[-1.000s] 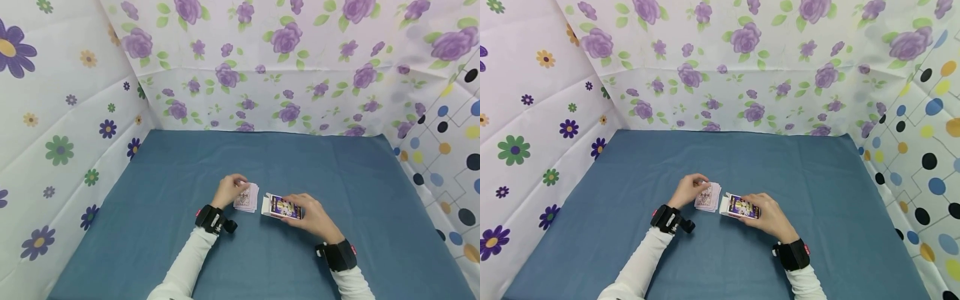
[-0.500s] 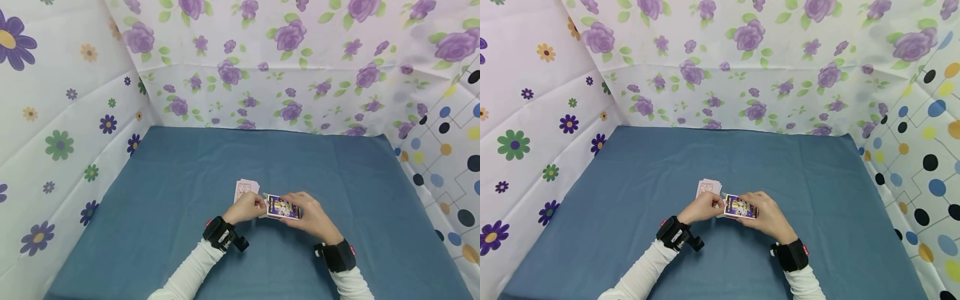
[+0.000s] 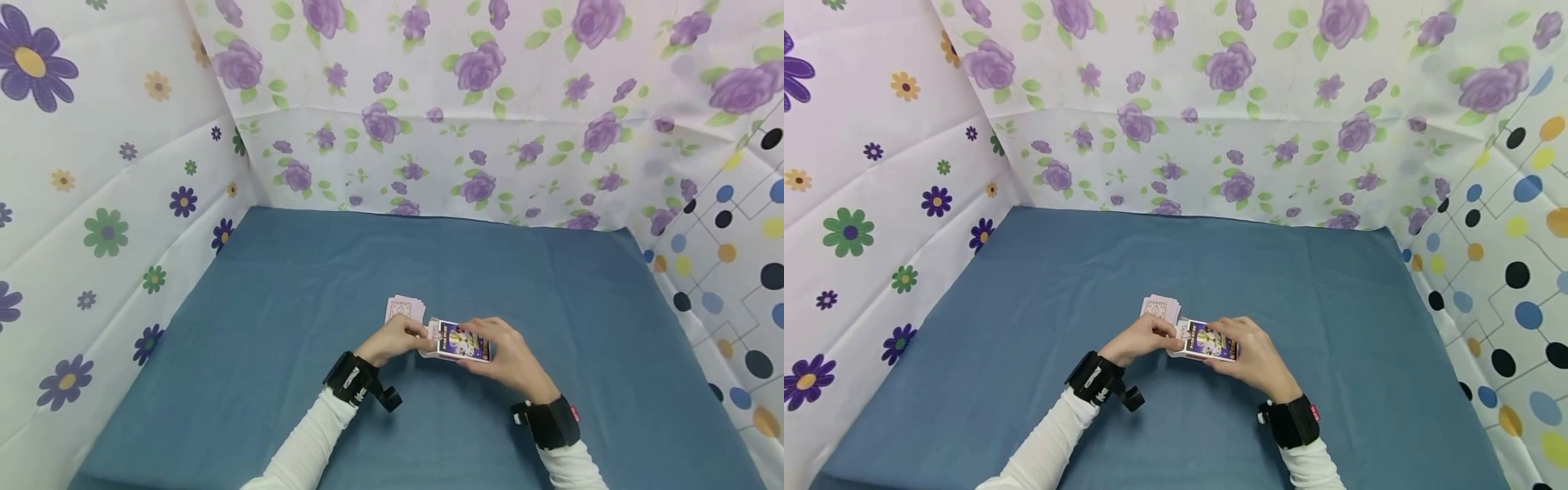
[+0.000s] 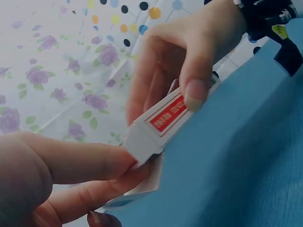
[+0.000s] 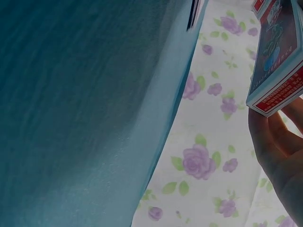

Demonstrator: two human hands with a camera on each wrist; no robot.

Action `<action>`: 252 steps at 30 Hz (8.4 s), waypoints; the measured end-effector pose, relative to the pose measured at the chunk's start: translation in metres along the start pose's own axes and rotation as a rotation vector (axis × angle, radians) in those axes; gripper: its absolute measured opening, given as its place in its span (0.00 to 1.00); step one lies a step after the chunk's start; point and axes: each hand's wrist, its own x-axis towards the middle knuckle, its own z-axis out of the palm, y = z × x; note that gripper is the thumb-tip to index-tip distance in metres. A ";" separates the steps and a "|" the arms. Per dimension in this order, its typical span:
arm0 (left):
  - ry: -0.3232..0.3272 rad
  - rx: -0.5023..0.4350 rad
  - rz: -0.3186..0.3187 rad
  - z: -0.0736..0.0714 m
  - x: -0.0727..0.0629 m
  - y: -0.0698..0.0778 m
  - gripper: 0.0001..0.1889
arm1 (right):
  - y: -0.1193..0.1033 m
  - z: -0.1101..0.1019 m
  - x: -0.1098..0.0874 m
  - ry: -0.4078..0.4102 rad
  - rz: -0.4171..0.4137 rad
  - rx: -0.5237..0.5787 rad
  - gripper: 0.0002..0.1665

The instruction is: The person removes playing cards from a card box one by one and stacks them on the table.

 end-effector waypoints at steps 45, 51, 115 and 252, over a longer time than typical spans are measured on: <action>0.454 -0.098 -0.024 -0.061 0.011 -0.020 0.14 | 0.014 0.001 -0.003 0.015 0.046 0.008 0.33; 0.507 0.111 -0.072 -0.067 0.028 -0.031 0.12 | 0.014 -0.001 -0.004 0.013 0.044 0.004 0.33; -0.012 -0.053 -0.065 -0.011 0.011 -0.004 0.11 | 0.008 0.008 0.002 0.020 -0.001 -0.008 0.33; 0.095 0.136 0.014 -0.013 0.008 0.019 0.18 | 0.012 0.005 0.007 0.047 0.012 0.026 0.32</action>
